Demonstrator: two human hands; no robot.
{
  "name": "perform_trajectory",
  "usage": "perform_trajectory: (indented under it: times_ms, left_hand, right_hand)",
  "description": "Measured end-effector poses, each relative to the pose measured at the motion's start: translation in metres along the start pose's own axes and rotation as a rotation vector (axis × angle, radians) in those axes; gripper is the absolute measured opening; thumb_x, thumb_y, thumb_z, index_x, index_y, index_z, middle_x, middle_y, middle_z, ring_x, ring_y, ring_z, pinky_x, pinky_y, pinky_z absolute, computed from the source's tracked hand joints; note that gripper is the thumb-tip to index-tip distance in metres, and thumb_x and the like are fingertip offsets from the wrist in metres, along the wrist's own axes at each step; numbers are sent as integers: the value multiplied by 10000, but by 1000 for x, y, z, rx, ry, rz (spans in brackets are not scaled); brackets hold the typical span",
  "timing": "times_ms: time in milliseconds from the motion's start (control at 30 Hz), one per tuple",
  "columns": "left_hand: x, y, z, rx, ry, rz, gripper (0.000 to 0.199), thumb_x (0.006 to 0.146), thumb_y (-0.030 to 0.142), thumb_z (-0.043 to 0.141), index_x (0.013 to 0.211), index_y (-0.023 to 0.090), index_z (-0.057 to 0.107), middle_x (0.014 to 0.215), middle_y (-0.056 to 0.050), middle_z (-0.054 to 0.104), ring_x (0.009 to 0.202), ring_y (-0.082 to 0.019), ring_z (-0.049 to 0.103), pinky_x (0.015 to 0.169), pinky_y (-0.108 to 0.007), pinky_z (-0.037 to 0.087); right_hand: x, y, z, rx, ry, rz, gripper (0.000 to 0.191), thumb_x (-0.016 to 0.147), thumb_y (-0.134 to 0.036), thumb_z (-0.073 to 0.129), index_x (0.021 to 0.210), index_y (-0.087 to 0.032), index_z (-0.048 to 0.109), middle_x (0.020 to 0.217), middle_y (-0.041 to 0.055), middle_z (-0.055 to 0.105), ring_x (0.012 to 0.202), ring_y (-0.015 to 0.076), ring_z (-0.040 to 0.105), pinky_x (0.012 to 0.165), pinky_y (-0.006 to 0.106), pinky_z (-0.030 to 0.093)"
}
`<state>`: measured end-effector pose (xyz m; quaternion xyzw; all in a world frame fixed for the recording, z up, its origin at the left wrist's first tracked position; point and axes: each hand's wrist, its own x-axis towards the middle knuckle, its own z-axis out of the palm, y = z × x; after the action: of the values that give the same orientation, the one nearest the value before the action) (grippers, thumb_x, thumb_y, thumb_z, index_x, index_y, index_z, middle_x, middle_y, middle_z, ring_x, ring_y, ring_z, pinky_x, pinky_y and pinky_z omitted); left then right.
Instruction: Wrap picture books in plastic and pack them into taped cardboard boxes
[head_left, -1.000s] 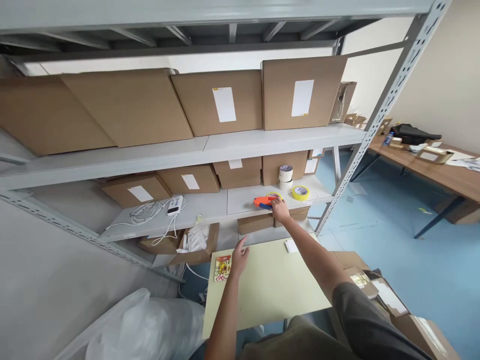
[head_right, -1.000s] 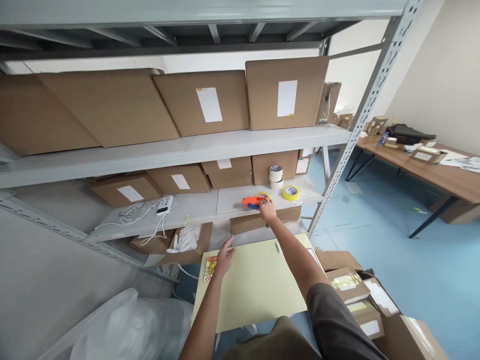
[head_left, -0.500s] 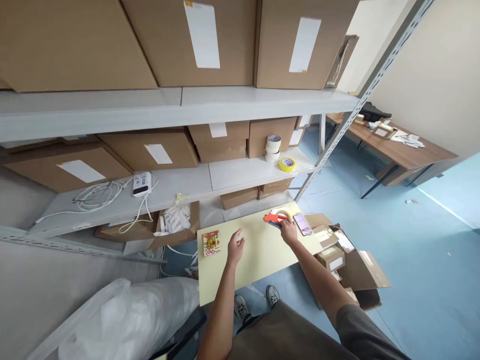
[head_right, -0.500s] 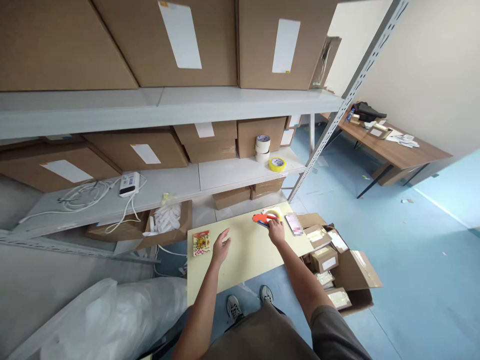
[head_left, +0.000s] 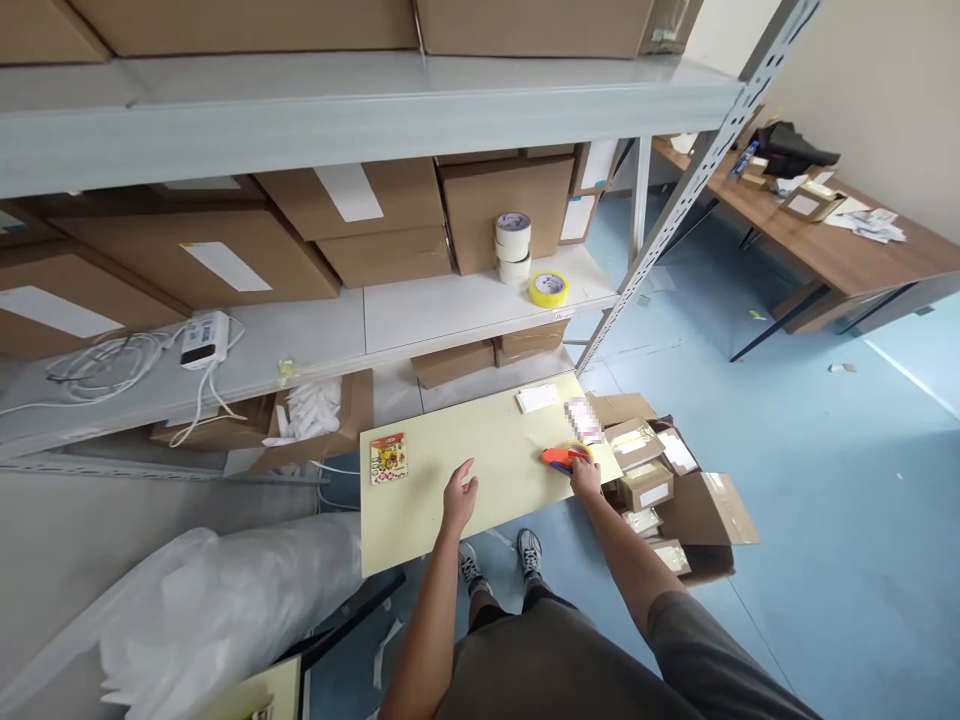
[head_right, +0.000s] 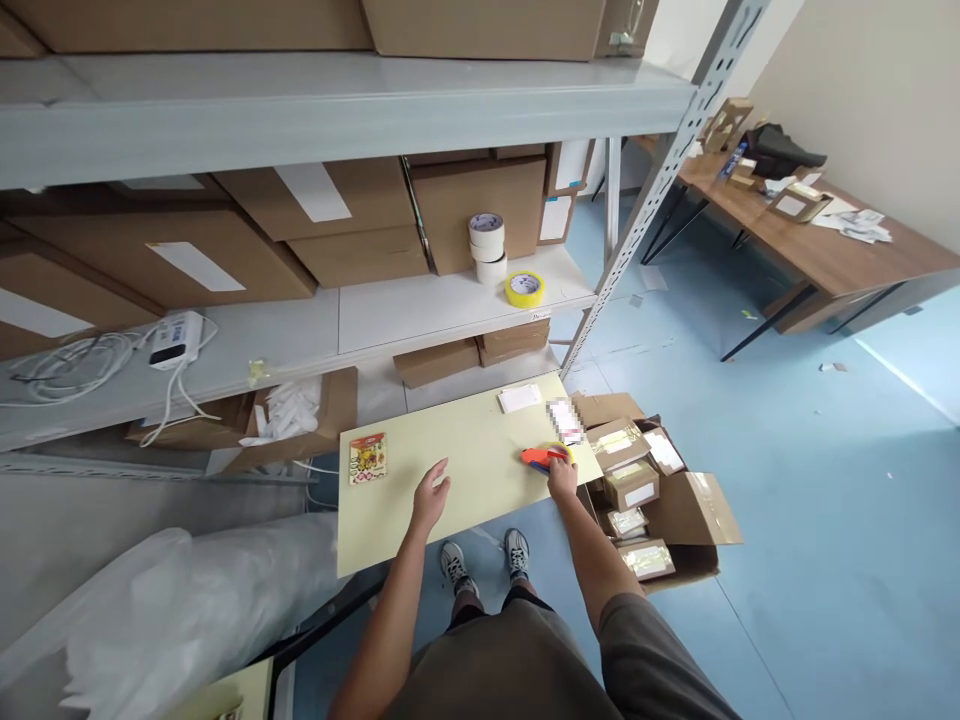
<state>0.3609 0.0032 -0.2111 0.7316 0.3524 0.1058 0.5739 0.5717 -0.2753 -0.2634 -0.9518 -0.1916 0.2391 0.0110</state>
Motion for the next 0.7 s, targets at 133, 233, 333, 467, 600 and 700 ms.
perform_trajectory:
  times_ms: [133,233,333,467,600,700]
  left_hand:
    - [-1,13,19,5,6,-23,445,922,259,645,1364,216,670,1471,-137,642,1347,-273,620,1066,-413,555]
    - [0,27,18,2,38,-7,442,919,256,649,1358,219,674,1467,-133,647,1345,-269,621,1060,-407,557]
    - [-1,39,4,-16,96,31,442,916,259,651,1356,220,677,1463,-133,650,1343,-272,624,1051,-408,562]
    - [-16,42,-29,-45,218,46,442,909,300,680,1346,234,687,1452,-129,658,1343,-278,626,1037,-408,574]
    - [-57,30,-70,-65,383,2,452,912,330,696,1354,236,686,1454,-129,658,1350,-283,622,1040,-398,571]
    - [-98,14,-101,-85,502,-60,458,916,343,694,1362,240,684,1475,-133,642,1374,-297,603,1041,-399,569]
  right_hand:
    - [6,1,-11,6,-80,2,556,869,-126,614,1419,-205,614,1395,155,671,1400,316,496,1030,404,370]
    - [11,-11,-30,63,-35,-51,538,849,-209,677,1385,-201,636,1387,169,666,1337,323,550,1013,400,407]
    - [14,-32,-51,234,135,-185,473,907,-280,629,1372,-198,651,1321,173,700,1233,317,627,975,396,467]
    - [14,-79,-71,484,313,-408,467,955,-329,564,1395,-190,638,1312,159,709,1226,315,648,1001,426,520]
    - [6,-142,-73,636,334,-645,471,984,-373,513,1408,-205,629,1396,149,674,1281,304,636,1073,466,521]
    - [-7,-189,-66,674,260,-788,473,992,-382,496,1409,-203,630,1441,153,648,1326,305,614,1099,483,517]
